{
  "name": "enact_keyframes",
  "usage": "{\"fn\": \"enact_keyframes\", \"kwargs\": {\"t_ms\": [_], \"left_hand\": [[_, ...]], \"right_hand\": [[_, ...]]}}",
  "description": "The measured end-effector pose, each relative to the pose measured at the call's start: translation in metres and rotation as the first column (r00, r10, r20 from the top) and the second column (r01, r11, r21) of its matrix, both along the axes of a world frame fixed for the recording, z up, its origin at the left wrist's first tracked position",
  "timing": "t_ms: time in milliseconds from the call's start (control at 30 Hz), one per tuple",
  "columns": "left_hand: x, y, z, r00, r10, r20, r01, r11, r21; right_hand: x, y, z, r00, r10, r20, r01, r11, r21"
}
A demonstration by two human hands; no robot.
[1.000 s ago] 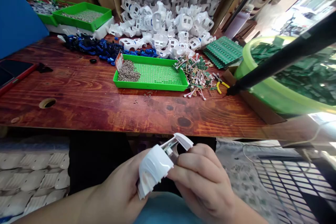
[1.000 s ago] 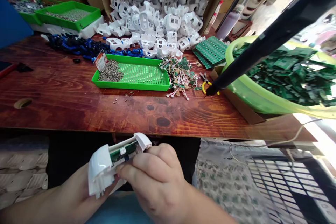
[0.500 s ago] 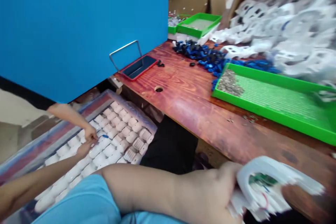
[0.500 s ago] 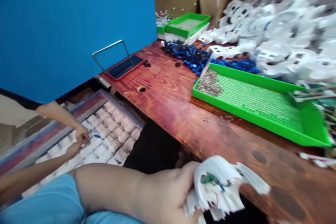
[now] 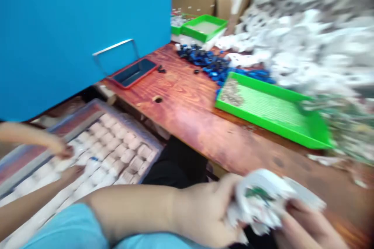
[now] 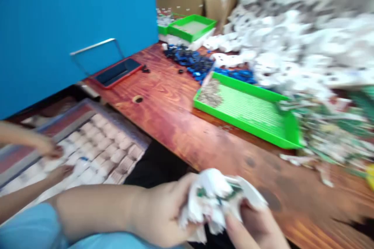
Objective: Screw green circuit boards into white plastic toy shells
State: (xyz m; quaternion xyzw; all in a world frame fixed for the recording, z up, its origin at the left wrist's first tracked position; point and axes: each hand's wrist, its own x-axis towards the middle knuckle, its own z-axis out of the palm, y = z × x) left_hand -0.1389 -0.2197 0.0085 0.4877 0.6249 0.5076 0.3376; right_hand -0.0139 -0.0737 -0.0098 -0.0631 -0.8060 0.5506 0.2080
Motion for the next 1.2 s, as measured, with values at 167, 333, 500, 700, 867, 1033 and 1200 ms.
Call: {"fn": "enact_keyframes", "kwargs": {"t_ms": [167, 333, 500, 700, 867, 1033, 1200], "left_hand": [[-0.002, 0.004, -0.003, 0.982, -0.059, 0.179, 0.06, 0.998, 0.0], [0.002, 0.009, -0.01, 0.964, -0.147, 0.221, 0.153, 0.988, -0.01], [0.006, 0.011, -0.015, 0.968, -0.207, 0.141, 0.207, 0.978, 0.011], [0.005, 0.012, -0.014, 0.97, -0.24, 0.025, 0.24, 0.971, 0.009], [0.005, 0.009, -0.012, 0.957, -0.285, -0.055, 0.282, 0.958, -0.049], [0.006, 0.008, -0.01, 0.944, -0.298, -0.141, 0.295, 0.955, -0.038], [0.005, 0.012, -0.007, 0.944, -0.286, -0.164, 0.301, 0.951, 0.076]], "right_hand": [[0.006, -0.017, 0.018, 0.988, -0.146, 0.052, 0.154, 0.892, -0.425], [0.009, -0.023, 0.019, 0.976, -0.182, 0.118, 0.217, 0.813, -0.54], [0.021, -0.023, 0.024, 0.974, -0.195, 0.115, 0.224, 0.764, -0.605], [0.031, -0.021, 0.025, 0.974, -0.188, 0.123, 0.225, 0.794, -0.564], [0.034, -0.022, 0.027, 0.958, -0.282, 0.048, 0.279, 0.888, -0.365], [0.035, -0.02, 0.032, 0.948, -0.318, -0.02, 0.308, 0.931, -0.194], [0.036, -0.023, 0.029, 0.946, -0.317, -0.065, 0.307, 0.942, -0.136]]}}
